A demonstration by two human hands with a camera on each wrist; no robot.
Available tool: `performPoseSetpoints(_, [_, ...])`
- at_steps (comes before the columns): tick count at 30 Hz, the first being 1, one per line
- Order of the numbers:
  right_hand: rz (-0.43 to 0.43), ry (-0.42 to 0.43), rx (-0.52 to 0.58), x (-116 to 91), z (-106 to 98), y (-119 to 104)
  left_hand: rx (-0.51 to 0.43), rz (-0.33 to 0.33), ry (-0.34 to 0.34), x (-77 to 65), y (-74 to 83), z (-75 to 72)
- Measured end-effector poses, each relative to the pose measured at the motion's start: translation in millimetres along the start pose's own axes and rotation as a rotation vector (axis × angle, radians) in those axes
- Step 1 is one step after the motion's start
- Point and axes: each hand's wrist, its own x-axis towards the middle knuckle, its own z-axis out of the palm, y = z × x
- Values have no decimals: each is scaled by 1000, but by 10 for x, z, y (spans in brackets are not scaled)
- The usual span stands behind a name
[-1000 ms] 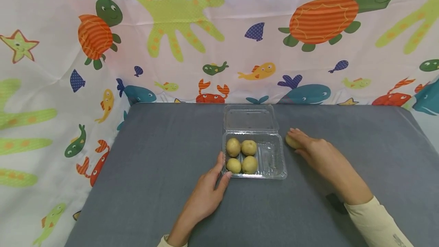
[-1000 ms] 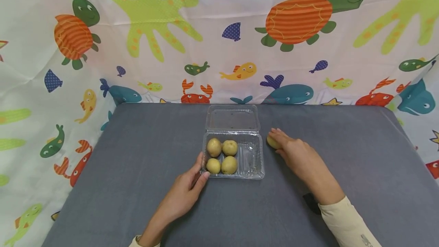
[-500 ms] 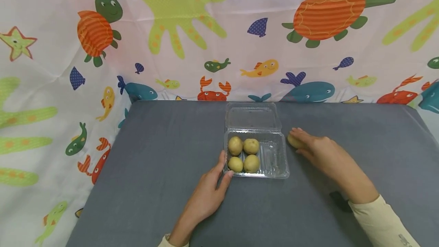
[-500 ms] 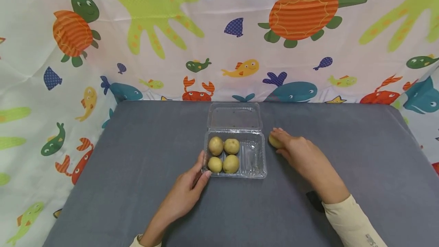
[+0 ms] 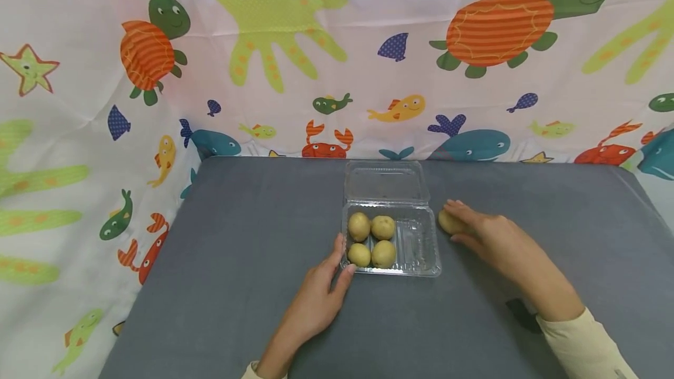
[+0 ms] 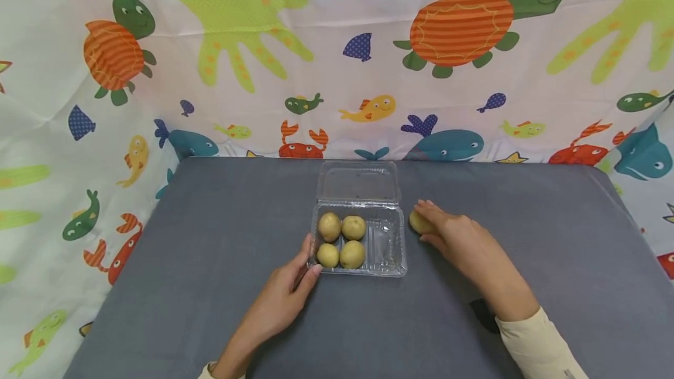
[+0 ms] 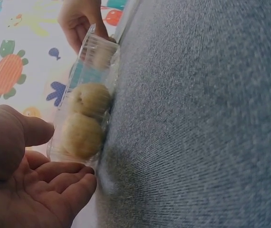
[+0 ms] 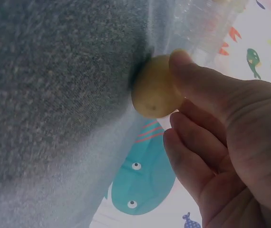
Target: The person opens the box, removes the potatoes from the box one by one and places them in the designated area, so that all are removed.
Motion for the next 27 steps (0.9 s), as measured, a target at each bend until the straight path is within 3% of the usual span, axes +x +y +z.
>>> performPoseSetpoints(7, [-54, 81, -16, -25, -86, -41, 0, -11, -4, -1, 16, -13])
performPoseSetpoints(13, [-25, 65, 1, -14, -138, -153, 9, 19, 8, -4, -5, 0])
performPoseSetpoints(20, [-16, 38, 34, 20, -163, -265, 2, -14, -12, -3, 6, -11])
performPoseSetpoints(27, [-100, 60, 67, 60, -142, -367, -7, -20, -15, 1, 24, -18])
